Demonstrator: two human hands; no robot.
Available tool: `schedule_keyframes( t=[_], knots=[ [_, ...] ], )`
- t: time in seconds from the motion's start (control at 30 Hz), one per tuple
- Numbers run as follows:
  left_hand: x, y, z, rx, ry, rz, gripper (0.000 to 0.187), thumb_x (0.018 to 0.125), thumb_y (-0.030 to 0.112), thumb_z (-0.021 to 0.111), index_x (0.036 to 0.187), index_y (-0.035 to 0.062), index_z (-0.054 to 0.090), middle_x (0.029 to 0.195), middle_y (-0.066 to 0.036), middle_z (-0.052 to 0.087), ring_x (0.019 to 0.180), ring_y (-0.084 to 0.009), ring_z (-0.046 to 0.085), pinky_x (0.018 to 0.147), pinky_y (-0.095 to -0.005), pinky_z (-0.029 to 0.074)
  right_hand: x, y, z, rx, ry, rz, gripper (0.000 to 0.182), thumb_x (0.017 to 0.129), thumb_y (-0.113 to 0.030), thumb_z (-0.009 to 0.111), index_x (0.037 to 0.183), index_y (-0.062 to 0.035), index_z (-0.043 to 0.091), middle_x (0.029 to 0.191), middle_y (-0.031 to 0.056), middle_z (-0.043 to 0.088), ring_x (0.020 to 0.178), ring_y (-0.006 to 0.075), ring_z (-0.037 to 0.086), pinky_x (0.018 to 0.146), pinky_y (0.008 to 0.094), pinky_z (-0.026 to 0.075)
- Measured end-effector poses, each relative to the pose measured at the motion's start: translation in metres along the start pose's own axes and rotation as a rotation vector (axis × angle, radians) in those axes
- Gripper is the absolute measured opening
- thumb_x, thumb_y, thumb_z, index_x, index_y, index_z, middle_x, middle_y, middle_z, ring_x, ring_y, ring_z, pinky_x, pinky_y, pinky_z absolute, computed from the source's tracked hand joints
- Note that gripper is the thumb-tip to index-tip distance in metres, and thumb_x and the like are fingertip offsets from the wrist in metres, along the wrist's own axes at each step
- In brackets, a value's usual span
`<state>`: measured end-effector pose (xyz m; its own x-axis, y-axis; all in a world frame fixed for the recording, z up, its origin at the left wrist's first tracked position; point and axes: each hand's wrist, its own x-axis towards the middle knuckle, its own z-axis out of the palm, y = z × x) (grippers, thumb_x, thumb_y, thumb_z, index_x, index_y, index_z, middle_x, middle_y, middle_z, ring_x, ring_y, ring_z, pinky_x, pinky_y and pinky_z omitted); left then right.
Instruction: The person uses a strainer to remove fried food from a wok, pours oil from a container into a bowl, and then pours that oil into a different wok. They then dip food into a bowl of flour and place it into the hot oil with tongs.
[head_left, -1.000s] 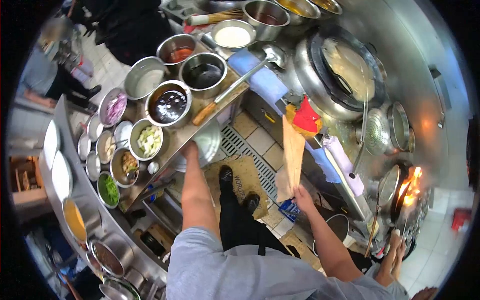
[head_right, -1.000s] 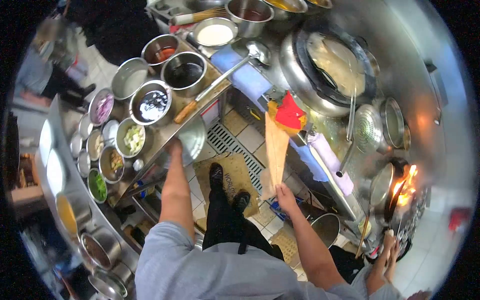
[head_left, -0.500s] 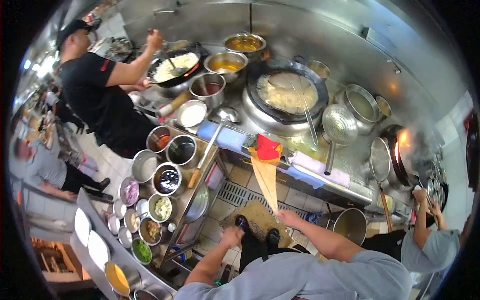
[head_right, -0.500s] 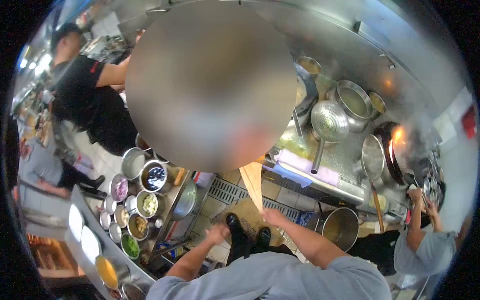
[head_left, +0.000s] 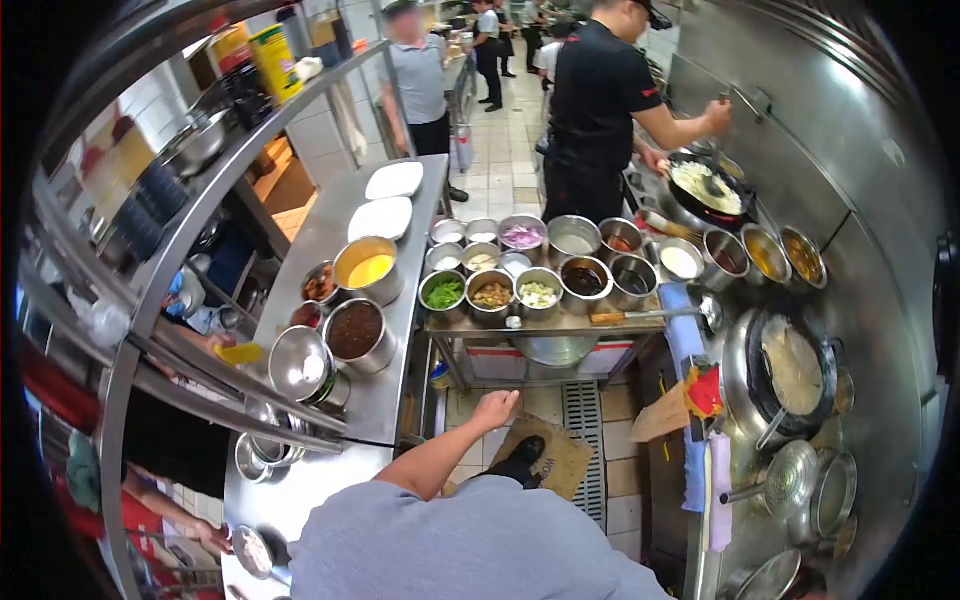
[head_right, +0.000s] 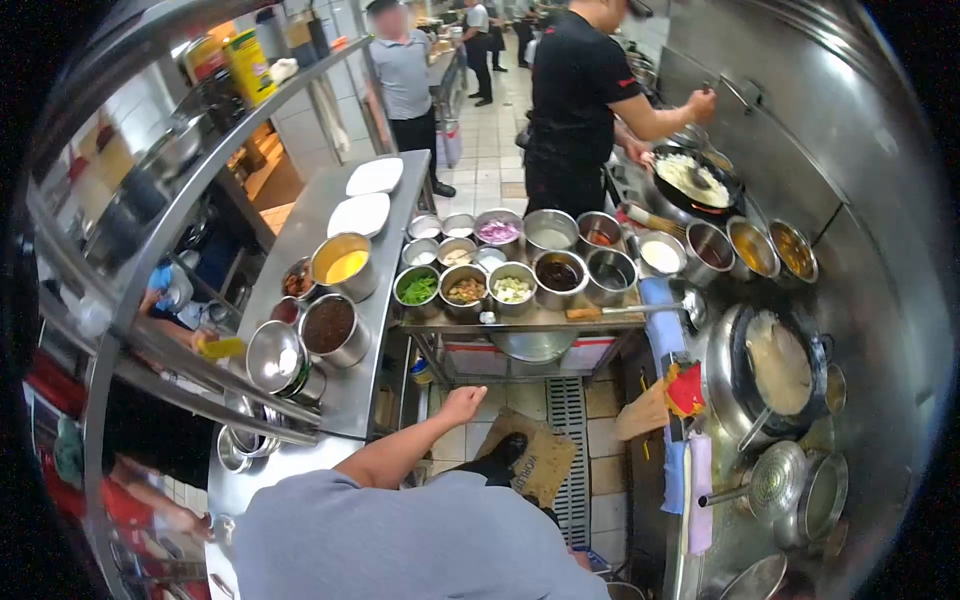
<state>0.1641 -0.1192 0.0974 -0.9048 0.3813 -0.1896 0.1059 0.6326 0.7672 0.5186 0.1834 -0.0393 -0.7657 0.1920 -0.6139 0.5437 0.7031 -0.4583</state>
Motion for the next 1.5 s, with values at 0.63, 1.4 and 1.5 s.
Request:
schedule_keyframes(
  t=[0.63,1.4,1.5],
  knots=[
    [-0.055,-0.028,-0.036,0.071,-0.127,0.009,0.027,0.079,0.024,0.058,0.097,0.0062,0.051,0.063,-0.011,0.055,0.058,-0.0223,0.055,0.057,-0.0334,0.043,0.098,-0.145,-0.054,0.627,0.253,0.170,0.018,0.081,-0.025,0.053,0.084,-0.0076,0.057,0.073,0.0066,0.060,0.055,0.0171,0.057,0.043,0.0325,0.043],
    [-0.040,-0.059,-0.033,0.173,-0.176,-0.098,0.041,0.083,0.036,0.049,0.105,0.0023,0.053,0.101,-0.018,0.058,0.094,-0.0319,0.056,0.082,-0.0381,0.043,0.248,0.005,-0.231,2.385,0.509,0.103,0.047,0.082,-0.056,0.040,0.064,-0.0136,0.050,0.064,0.0001,0.052,0.064,0.0196,0.046,0.063,0.0392,0.038],
    [-0.021,-0.052,-0.017,0.055,-0.133,0.015,0.039,0.082,0.037,0.045,0.096,0.0015,0.054,0.091,-0.021,0.058,0.082,-0.0332,0.057,0.071,-0.0442,0.045,0.184,-0.078,-0.244,2.273,0.384,0.261,0.058,0.073,-0.065,0.047,0.073,-0.0077,0.055,0.068,0.0070,0.054,0.065,0.0203,0.048,0.065,0.0424,0.041]
  ],
)
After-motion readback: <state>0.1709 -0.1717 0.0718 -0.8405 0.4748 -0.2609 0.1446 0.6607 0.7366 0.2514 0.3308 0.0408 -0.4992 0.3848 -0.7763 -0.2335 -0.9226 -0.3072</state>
